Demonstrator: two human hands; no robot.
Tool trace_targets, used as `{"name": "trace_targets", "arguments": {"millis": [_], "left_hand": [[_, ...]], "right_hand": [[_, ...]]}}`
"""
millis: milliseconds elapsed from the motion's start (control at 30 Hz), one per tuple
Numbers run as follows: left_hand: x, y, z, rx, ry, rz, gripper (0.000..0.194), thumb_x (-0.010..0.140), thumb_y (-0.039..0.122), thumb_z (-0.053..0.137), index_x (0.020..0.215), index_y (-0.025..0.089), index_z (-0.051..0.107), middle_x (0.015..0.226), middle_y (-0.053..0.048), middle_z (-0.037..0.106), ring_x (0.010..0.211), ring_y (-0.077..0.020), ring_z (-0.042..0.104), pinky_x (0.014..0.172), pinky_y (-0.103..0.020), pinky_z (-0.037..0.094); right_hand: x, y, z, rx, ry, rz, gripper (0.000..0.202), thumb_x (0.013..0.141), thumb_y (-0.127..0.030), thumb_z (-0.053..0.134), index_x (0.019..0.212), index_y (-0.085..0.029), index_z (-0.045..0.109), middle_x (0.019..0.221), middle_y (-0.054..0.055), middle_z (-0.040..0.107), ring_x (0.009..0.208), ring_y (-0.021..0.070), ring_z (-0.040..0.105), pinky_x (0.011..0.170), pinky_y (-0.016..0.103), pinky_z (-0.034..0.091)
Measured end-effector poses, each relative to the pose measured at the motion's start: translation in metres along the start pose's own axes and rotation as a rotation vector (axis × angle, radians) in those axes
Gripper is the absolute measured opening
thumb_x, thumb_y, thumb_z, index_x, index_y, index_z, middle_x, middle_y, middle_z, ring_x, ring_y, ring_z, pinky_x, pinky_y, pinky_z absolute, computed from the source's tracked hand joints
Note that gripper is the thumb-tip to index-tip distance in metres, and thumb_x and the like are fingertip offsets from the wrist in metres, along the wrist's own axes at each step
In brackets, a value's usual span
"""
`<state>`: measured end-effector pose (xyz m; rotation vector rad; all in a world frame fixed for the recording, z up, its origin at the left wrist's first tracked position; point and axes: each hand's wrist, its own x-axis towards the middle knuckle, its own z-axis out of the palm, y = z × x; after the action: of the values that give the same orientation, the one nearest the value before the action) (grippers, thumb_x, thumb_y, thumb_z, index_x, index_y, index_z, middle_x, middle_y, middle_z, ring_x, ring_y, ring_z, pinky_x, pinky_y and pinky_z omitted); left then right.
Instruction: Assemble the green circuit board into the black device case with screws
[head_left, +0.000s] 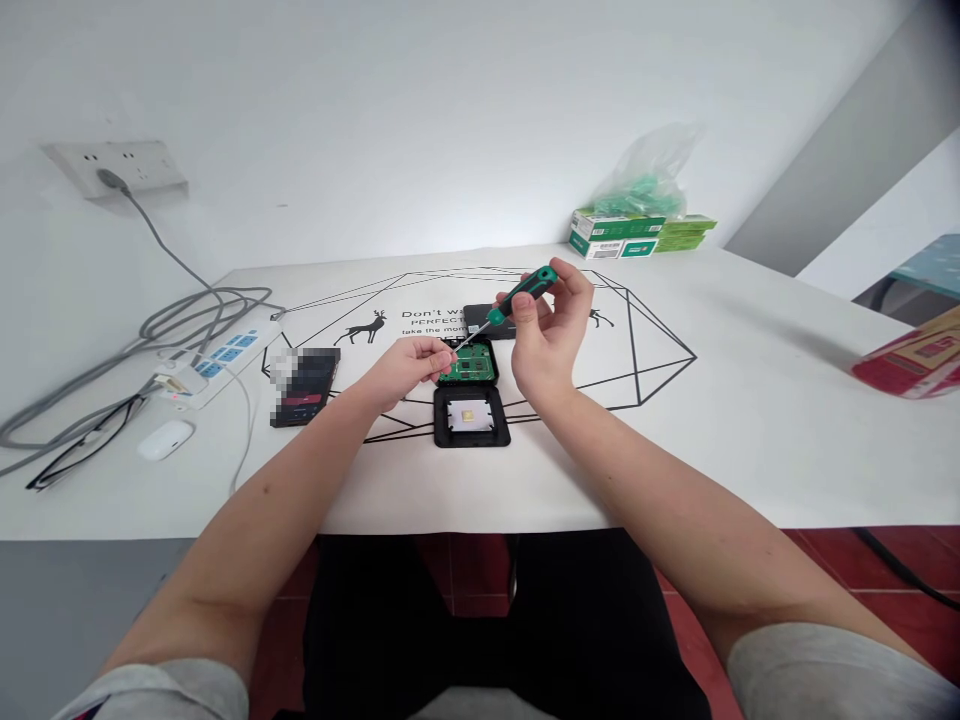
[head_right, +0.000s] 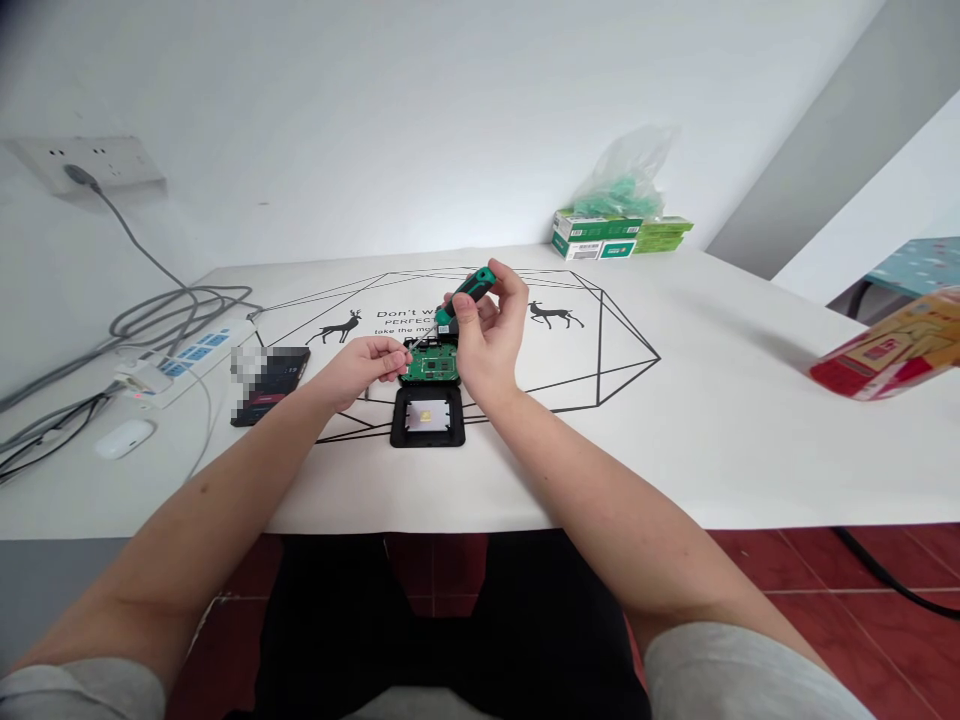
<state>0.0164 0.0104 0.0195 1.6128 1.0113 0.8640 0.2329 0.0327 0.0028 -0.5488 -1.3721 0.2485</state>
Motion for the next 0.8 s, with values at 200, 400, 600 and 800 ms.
{"name": "trace_targets", "arguments": {"millis": [200,400,600,800], "left_hand": [[0.001,-0.003,0.003,-0.029,-0.001,0.008,0.042,0.077,0.054,0.089,0.085,0.018,0.070,0.081,-0.003,0.068,0.069,-0.0122,0.053,0.066,-0.028,0.043],[-0.002,-0.006,0.004,0.147,-0.145,0.085,0.027,0.083,0.044,0.082,0.087,0.019,0.073,0.090,-0.004,0.074,0.084,-0.0185,0.066,0.084,-0.035,0.053],[-0.005,-0.008,0.007,0.571,-0.279,0.197,0.009,0.090,0.025,0.075,0.082,0.021,0.077,0.098,-0.004,0.078,0.102,-0.0252,0.071,0.097,-0.038,0.055],[-0.008,-0.002,0.007,0.630,-0.358,0.118,0.015,0.096,0.022,0.070,0.086,0.022,0.080,0.096,-0.001,0.082,0.098,-0.0233,0.074,0.094,-0.035,0.055]], "right_hand": [[0.003,0.001,0.000,0.090,0.042,0.041,0.056,0.103,-0.062,0.064,0.152,-0.046,0.041,0.138,0.007,0.058,0.106,0.0231,0.076,0.091,0.048,0.071],[0.003,-0.019,0.002,0.166,-0.197,0.050,0.045,0.108,-0.053,0.058,0.150,-0.044,0.046,0.142,0.008,0.065,0.103,0.0236,0.079,0.092,0.049,0.071],[0.015,-0.034,0.005,0.020,-0.659,-0.052,0.037,0.107,-0.033,0.058,0.144,-0.030,0.057,0.128,0.009,0.076,0.095,0.0212,0.076,0.091,0.045,0.068],[0.035,-0.043,0.012,-0.012,-0.831,-0.058,0.032,0.097,-0.026,0.064,0.129,-0.027,0.064,0.117,0.005,0.077,0.086,0.0171,0.070,0.083,0.037,0.066]]}}
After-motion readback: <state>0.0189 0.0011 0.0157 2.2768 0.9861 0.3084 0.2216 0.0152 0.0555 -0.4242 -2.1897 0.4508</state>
